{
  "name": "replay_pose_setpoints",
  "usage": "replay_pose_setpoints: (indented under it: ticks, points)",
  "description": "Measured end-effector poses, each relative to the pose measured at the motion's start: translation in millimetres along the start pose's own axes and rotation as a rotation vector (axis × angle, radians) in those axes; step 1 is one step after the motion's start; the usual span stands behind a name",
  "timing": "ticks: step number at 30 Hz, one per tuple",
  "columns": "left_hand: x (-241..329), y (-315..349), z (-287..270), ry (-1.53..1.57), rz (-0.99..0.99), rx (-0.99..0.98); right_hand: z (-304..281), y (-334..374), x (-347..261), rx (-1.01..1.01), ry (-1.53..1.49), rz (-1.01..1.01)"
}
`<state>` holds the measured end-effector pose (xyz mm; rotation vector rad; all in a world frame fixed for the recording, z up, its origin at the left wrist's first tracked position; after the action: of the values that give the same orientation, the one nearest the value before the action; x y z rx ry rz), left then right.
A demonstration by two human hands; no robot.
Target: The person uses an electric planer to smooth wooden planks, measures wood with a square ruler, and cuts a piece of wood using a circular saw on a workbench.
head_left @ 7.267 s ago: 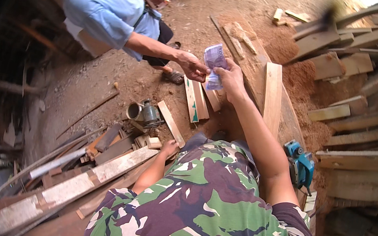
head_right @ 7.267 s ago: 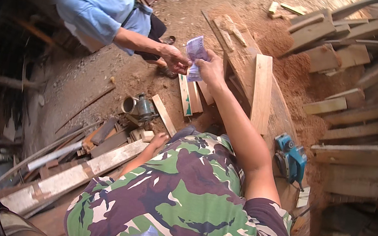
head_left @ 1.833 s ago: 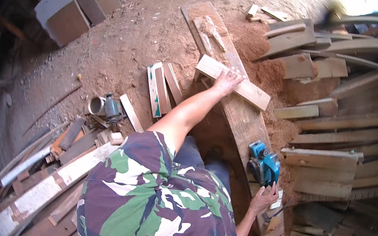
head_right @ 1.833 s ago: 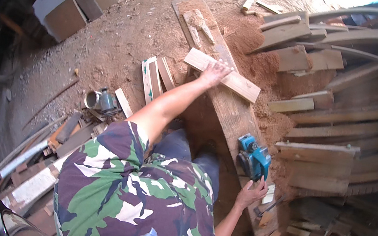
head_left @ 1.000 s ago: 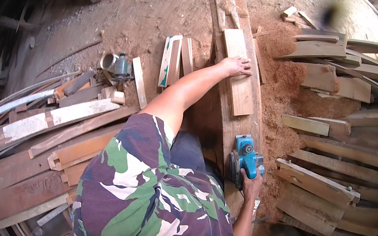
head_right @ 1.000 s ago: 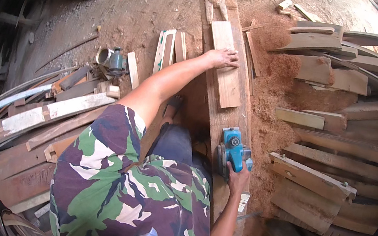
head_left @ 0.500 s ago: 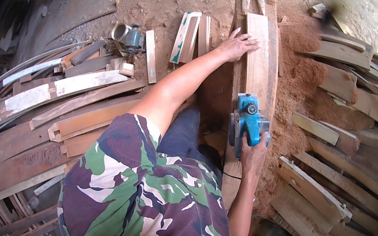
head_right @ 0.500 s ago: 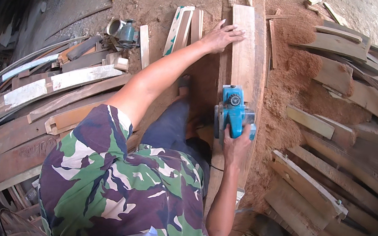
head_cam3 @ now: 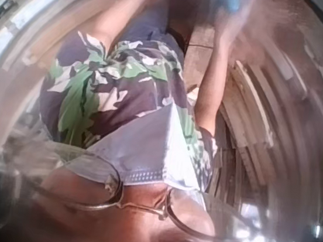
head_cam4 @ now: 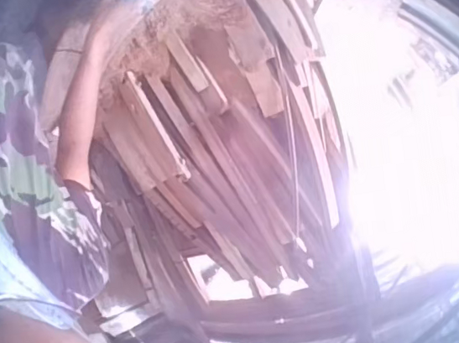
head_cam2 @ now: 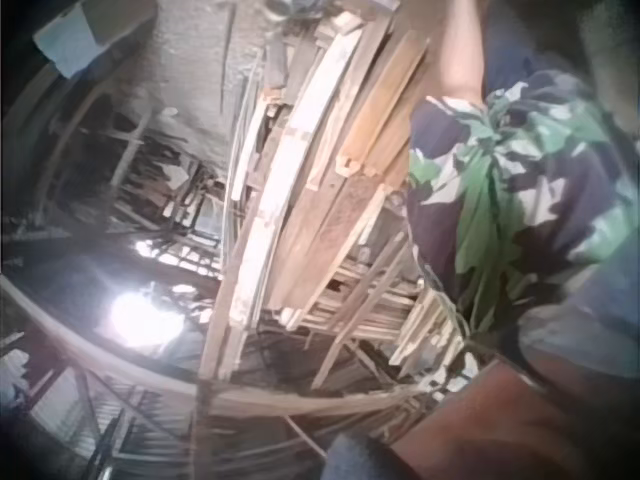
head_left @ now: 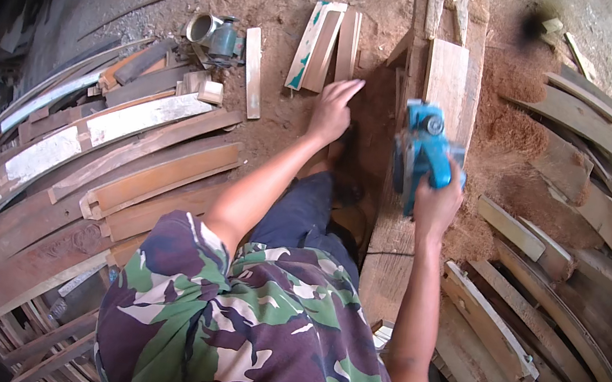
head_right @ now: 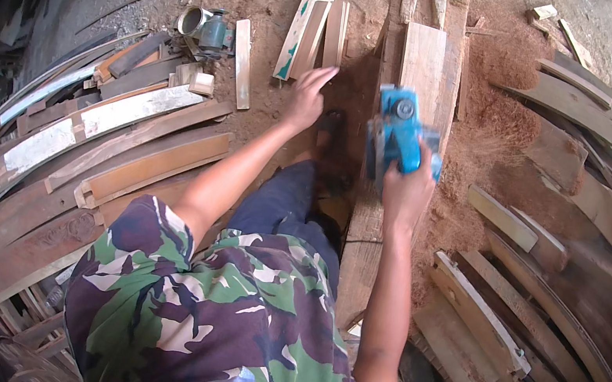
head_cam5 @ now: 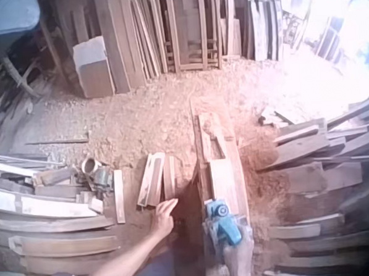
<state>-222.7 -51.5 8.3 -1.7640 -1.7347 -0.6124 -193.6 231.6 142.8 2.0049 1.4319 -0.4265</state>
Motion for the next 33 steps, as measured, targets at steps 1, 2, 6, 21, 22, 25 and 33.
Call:
replay_pose_setpoints:
  ticks: [1,2,6,21,22,25,33]
  points:
    - [-25,28,-4,-0.046,-0.061,-0.012,4,-19,-13,-0.004,-0.001,-0.016]
    - [-49,55,-5,-0.034,-0.109,-0.030,7,-41,-27,-0.001,0.000,-0.033]
    - [-76,112,-13,-0.072,-0.292,-0.144,20,-145,-80,0.053,0.033,-0.125]
    - [56,-71,119,0.285,-0.148,0.026,-25,29,71,0.016,-0.105,-0.079]
    - [63,-70,125,0.263,-0.109,0.084,-32,73,102,0.046,-0.059,-0.084]
    - [70,-72,131,0.263,-0.114,0.079,-38,131,131,0.016,-0.138,0.062]
    - [66,-65,125,0.366,-0.143,0.122,-36,23,68,0.094,-0.085,-0.035]
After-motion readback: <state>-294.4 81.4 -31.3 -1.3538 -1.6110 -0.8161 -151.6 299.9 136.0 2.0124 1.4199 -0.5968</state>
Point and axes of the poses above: each hand's wrist, its own y-axis away from the middle knuckle, its own z-axis out of the palm, x = y × z, the point moved 9 cm from there along -y, towards the middle knuckle, and after that the axes turned 3 degrees about -x, right-handed, at the moved point
